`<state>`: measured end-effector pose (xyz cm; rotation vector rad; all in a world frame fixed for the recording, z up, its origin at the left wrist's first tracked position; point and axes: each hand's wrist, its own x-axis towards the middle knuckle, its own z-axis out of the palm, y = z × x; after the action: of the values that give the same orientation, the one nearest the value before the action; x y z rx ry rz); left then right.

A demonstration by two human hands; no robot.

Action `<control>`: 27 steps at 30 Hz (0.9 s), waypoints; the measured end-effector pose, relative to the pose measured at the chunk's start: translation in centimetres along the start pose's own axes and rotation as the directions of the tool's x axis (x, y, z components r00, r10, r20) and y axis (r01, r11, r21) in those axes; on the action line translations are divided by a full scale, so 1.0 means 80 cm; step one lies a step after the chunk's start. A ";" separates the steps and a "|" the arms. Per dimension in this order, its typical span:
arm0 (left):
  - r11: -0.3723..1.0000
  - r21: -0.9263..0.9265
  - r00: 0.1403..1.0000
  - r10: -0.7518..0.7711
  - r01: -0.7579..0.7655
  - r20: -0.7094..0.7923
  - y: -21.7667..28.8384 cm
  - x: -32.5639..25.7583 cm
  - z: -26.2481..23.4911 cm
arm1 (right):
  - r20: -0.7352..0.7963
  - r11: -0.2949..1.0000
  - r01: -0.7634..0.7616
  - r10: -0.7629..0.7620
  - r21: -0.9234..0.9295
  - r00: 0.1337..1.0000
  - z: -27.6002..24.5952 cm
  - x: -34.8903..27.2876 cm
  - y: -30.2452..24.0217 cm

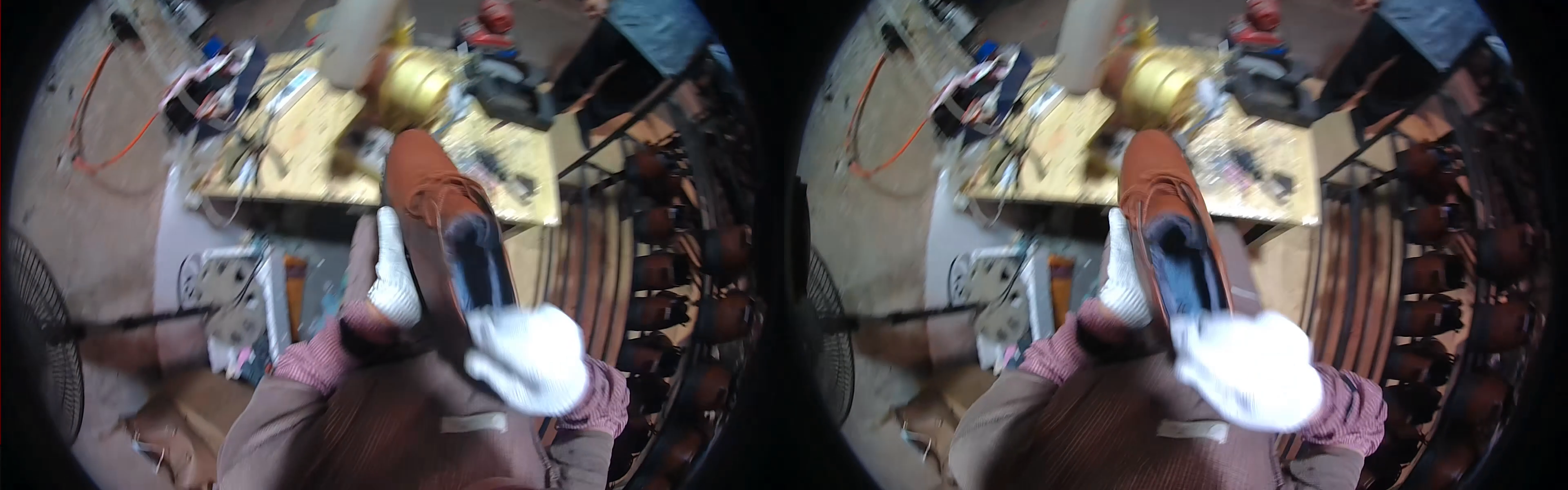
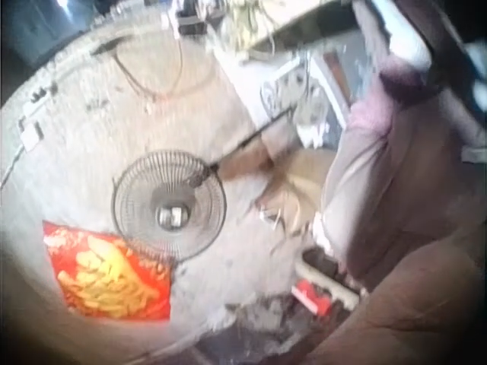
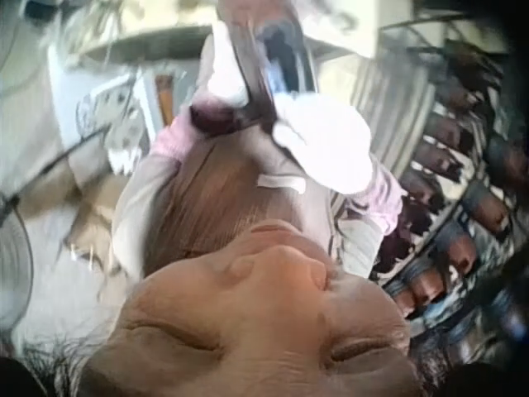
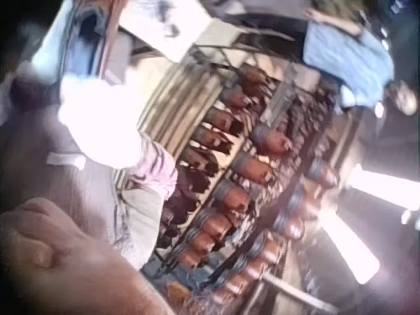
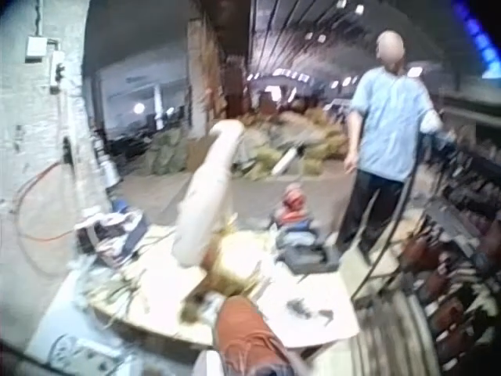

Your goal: Inspecting and cleaning leather shoes using a brush and an air duster gun in a factory finishing area.

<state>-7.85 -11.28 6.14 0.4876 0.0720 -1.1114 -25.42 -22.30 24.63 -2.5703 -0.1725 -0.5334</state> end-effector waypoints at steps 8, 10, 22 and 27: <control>0.972 -0.234 0.997 -0.031 0.013 -0.075 0.067 -0.042 -0.176 | 0.200 0.786 -0.277 0.197 0.552 0.960 0.105 -0.008 0.020; 0.974 -0.227 0.996 0.020 -0.001 0.084 0.087 -0.034 -0.114 | 0.165 0.655 -0.378 0.364 0.655 0.917 0.109 -0.022 0.026; 0.849 -0.056 0.256 -0.094 0.525 0.962 0.165 0.108 -0.124 | 0.079 0.552 -0.642 0.723 0.531 0.687 0.127 -0.086 0.030; 0.910 -0.413 0.995 0.054 -0.012 0.089 0.142 0.004 -0.103 | 0.084 0.590 -0.667 0.717 0.454 0.692 0.124 -0.060 0.040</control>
<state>3.72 -4.18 2.53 0.0529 0.2070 -1.0493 -25.75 -20.16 13.38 -1.9077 0.6691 -0.2704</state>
